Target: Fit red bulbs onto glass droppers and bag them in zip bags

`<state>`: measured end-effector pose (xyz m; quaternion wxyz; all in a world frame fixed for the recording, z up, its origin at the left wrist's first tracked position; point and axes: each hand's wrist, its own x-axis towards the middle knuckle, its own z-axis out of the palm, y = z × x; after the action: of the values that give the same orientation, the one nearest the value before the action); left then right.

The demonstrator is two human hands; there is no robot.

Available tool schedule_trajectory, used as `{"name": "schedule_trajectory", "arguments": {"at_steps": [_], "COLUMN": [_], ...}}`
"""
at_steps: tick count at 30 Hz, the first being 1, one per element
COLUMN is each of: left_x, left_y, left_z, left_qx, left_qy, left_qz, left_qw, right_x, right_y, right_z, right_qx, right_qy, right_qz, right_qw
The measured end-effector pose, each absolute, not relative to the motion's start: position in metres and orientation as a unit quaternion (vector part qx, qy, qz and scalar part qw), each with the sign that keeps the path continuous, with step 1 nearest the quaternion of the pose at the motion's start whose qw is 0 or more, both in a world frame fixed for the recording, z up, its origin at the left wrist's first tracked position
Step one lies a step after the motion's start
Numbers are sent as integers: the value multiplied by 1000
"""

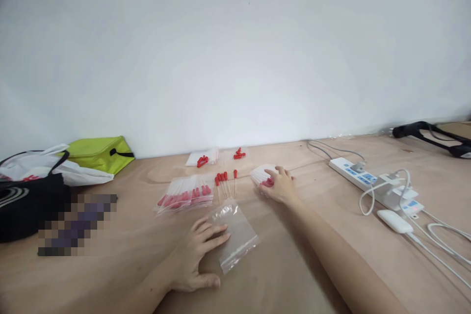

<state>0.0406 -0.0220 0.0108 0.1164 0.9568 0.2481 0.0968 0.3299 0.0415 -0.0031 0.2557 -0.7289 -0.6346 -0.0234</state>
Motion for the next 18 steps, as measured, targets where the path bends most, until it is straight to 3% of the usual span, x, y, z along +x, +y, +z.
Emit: {"name": "schedule_trajectory", "arguments": {"at_steps": [3, 9, 15, 18], "left_x": [43, 46, 44, 43], "left_y": [-27, -28, -27, -25], "left_z": [12, 7, 2, 0], "left_qx": [954, 946, 935, 934], "left_qy": [265, 288, 277, 281], "left_qz": [107, 124, 190, 181], "left_qw": [92, 76, 110, 124], "right_x": [335, 357, 383, 367], "right_y": [46, 46, 35, 32], "right_z": [-16, -36, -34, -22], "right_qx": [-739, -759, -814, -777], "right_qy": [-625, -543, -489, -513], "right_qz": [8, -52, -73, -141], "right_qw": [254, 355, 306, 336]}}
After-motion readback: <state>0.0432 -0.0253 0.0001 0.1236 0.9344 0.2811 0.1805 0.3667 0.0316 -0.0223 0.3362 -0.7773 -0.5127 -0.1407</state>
